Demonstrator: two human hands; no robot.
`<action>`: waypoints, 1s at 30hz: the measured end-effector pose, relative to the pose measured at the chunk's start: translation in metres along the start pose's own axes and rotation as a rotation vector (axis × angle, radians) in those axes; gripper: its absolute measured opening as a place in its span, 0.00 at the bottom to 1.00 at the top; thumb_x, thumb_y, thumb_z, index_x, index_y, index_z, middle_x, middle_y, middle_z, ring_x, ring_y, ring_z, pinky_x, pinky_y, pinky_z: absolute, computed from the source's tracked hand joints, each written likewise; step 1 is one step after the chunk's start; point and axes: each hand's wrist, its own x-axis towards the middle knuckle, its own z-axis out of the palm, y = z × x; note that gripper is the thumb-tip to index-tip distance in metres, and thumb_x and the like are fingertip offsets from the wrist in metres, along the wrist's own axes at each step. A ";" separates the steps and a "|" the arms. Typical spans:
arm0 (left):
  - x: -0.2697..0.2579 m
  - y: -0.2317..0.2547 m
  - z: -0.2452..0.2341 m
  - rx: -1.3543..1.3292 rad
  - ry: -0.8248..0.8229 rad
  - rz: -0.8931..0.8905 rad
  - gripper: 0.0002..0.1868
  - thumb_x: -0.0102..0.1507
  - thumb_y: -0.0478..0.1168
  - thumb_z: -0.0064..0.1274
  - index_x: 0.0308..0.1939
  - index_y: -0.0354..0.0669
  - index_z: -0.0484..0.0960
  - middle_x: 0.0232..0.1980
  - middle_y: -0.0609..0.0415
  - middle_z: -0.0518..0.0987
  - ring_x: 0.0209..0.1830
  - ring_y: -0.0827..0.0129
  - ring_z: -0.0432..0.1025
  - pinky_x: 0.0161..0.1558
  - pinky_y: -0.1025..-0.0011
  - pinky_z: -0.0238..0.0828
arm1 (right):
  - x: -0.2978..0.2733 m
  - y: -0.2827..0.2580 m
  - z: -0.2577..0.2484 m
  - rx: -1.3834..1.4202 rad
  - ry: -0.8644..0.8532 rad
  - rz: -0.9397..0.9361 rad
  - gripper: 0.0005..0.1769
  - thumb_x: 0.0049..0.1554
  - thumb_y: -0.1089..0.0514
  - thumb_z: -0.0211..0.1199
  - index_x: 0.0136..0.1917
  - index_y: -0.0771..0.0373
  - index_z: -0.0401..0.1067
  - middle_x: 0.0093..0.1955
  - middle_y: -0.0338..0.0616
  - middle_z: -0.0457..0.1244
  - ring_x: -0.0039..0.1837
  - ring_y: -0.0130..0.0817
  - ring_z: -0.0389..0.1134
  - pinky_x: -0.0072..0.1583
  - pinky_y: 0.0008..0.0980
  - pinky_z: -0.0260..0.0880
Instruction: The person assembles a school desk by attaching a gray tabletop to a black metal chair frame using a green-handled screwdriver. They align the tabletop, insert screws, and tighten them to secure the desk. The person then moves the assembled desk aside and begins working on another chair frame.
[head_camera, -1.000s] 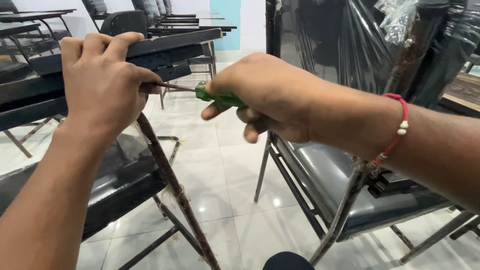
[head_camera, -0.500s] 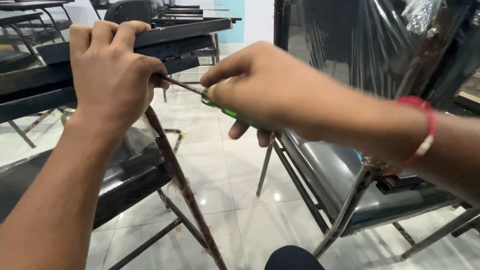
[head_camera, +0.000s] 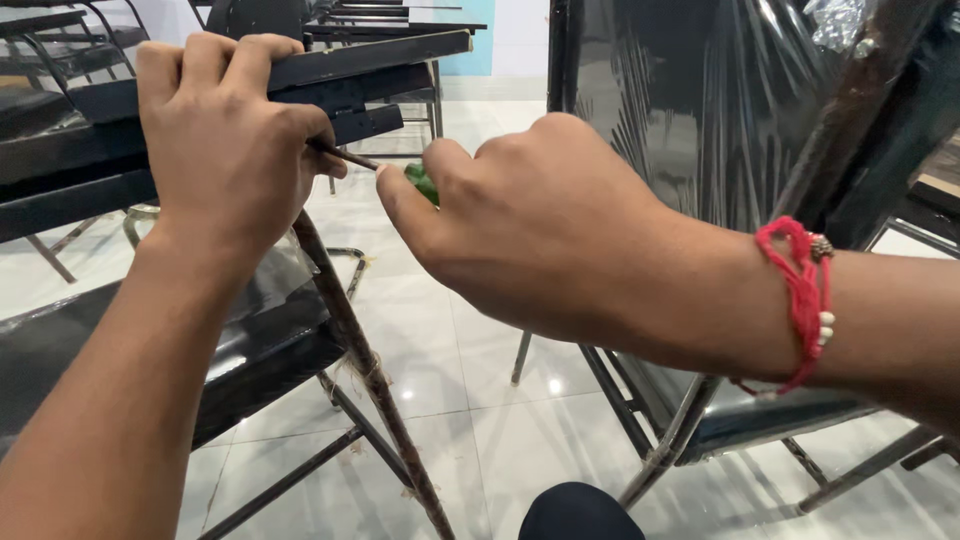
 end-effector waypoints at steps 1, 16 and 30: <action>0.001 0.001 -0.001 -0.006 -0.003 -0.003 0.11 0.51 0.55 0.69 0.34 0.62 0.90 0.59 0.61 0.82 0.57 0.66 0.68 0.60 0.62 0.55 | -0.001 -0.001 0.001 0.035 0.014 0.029 0.29 0.51 0.60 0.60 0.66 0.67 0.72 0.40 0.53 0.68 0.32 0.45 0.71 0.28 0.42 0.66; 0.009 0.007 -0.009 0.023 0.004 -0.016 0.13 0.51 0.58 0.71 0.30 0.61 0.90 0.56 0.62 0.83 0.58 0.65 0.69 0.58 0.62 0.56 | -0.001 0.016 0.005 0.457 0.141 0.301 0.19 0.52 0.56 0.64 0.57 0.60 0.75 0.41 0.46 0.65 0.29 0.36 0.65 0.30 0.35 0.65; 0.013 -0.013 -0.011 -0.018 -0.096 -0.024 0.07 0.53 0.44 0.68 0.35 0.66 0.92 0.63 0.56 0.81 0.59 0.63 0.70 0.59 0.62 0.58 | 0.021 0.001 -0.002 0.409 0.117 0.302 0.20 0.51 0.55 0.64 0.57 0.60 0.77 0.43 0.47 0.67 0.38 0.44 0.71 0.42 0.43 0.72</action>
